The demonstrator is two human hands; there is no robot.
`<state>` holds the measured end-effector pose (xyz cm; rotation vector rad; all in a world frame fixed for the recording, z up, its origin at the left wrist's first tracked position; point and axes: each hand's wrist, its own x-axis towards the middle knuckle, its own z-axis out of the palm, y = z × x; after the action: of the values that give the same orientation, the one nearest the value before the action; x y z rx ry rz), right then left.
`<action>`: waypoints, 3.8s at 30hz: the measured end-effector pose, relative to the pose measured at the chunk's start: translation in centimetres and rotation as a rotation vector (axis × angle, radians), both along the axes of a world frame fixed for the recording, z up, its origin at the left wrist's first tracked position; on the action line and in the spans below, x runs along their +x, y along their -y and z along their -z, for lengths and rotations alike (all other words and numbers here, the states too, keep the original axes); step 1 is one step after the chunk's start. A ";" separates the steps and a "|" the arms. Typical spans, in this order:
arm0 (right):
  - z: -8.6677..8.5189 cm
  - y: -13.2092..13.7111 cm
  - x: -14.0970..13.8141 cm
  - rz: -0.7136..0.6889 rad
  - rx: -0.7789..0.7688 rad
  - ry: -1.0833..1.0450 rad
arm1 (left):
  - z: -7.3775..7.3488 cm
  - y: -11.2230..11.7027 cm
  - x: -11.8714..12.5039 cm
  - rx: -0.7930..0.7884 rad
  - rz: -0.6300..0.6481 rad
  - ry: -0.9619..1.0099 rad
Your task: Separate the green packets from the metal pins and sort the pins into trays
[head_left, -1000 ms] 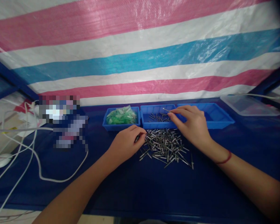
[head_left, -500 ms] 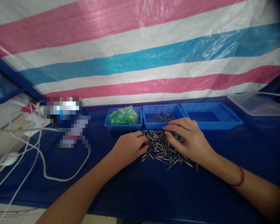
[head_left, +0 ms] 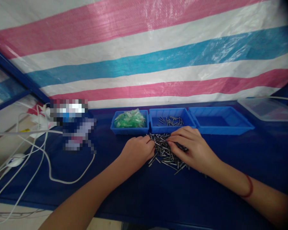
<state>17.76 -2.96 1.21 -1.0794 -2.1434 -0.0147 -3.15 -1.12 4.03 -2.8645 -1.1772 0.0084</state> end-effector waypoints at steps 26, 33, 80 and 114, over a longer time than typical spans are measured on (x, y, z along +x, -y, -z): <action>-0.6 1.1 -0.9 -0.045 -0.150 -0.389 | 0.0 0.7 0.8 -0.327 0.079 0.557; -0.6 1.3 -1.1 -0.090 -0.139 -0.370 | 0.5 0.8 1.2 -0.354 0.019 0.610; 0.3 -0.4 0.3 -0.011 0.001 0.026 | 1.2 0.6 0.4 0.049 -0.092 -0.042; 0.2 0.6 -0.9 -0.068 -0.154 -0.273 | 0.3 0.6 0.7 -0.206 -0.005 0.802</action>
<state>16.81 -3.56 1.06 -1.0289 -1.9559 0.3173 -2.46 -1.70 3.71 -3.1207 -1.3186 -1.1744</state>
